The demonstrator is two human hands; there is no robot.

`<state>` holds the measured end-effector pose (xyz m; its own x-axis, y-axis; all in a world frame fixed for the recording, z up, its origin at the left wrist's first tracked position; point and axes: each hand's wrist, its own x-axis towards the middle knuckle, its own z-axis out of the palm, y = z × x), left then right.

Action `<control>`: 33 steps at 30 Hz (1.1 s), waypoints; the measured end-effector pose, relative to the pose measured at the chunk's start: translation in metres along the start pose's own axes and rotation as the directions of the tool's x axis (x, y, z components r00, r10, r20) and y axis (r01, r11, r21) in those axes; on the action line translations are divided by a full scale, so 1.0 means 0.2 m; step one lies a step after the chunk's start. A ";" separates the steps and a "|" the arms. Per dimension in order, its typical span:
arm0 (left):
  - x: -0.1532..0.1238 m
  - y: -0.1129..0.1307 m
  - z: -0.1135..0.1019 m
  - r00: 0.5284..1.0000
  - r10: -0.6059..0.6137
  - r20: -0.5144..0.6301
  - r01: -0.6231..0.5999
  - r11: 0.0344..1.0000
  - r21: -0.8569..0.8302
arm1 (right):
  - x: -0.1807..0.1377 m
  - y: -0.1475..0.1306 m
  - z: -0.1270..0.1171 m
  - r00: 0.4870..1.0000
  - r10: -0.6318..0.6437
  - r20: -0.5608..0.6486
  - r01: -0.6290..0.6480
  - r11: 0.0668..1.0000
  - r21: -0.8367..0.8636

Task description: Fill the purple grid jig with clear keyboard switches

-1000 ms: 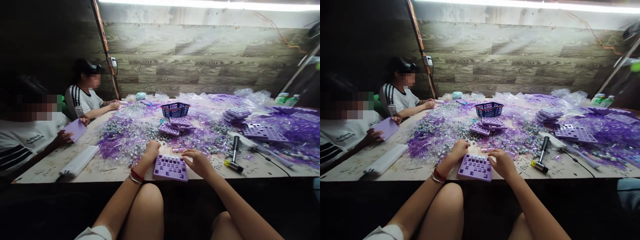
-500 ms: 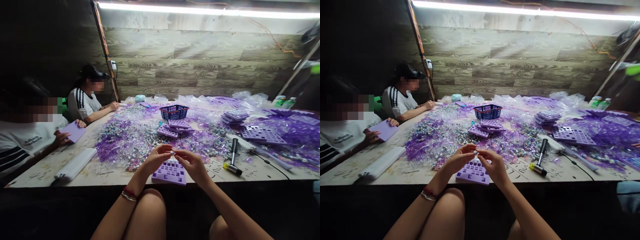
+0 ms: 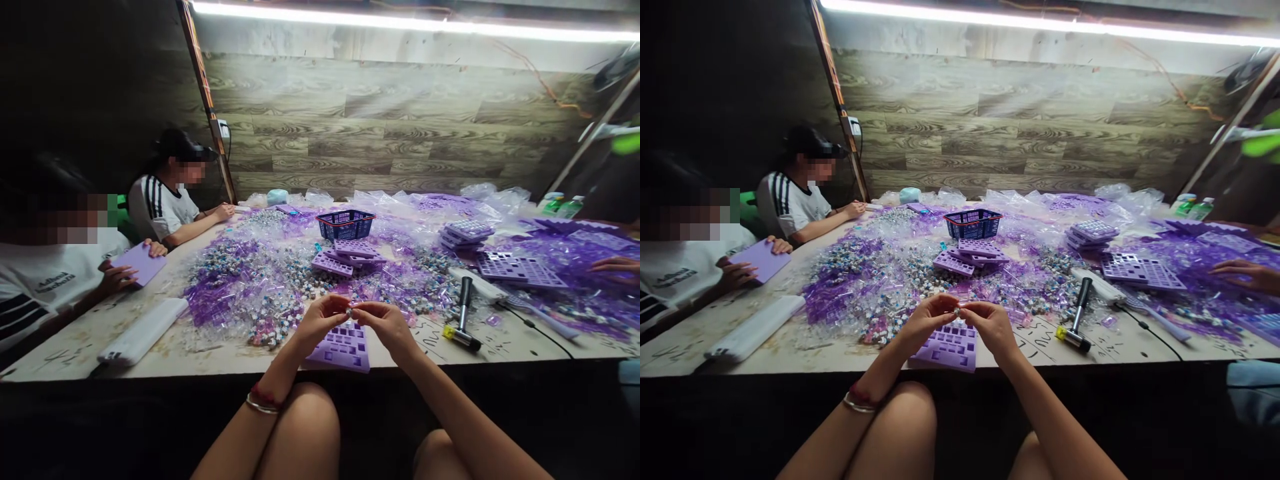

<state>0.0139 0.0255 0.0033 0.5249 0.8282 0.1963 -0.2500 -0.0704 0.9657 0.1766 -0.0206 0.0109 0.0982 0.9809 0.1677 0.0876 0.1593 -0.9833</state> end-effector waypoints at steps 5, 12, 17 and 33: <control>-0.05 0.00 -0.08 0.984 0.152 -0.088 -0.110 0.925 0.364 | 0.03 0.05 -0.07 0.994 -0.106 -0.018 0.094 0.939 -0.332; -0.23 0.06 -0.29 0.865 0.392 -0.314 -0.041 0.679 0.733 | 0.04 0.11 -0.10 0.984 -0.110 0.138 0.172 0.783 -0.598; -0.36 0.08 -0.41 0.797 0.485 -0.360 0.065 0.524 0.849 | 0.03 0.06 -0.08 0.983 -0.055 0.173 0.149 0.789 -0.597; -0.54 0.00 -0.44 0.817 0.483 -0.315 0.177 0.310 0.934 | -0.02 0.05 -0.09 0.980 -0.043 0.194 0.162 0.738 -0.655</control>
<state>-0.1151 -0.0147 -0.0327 0.0516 0.8180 0.5729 0.7756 -0.3943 0.4930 0.1939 -0.0242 0.0025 -0.0999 0.9760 0.1934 0.7303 0.2039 -0.6520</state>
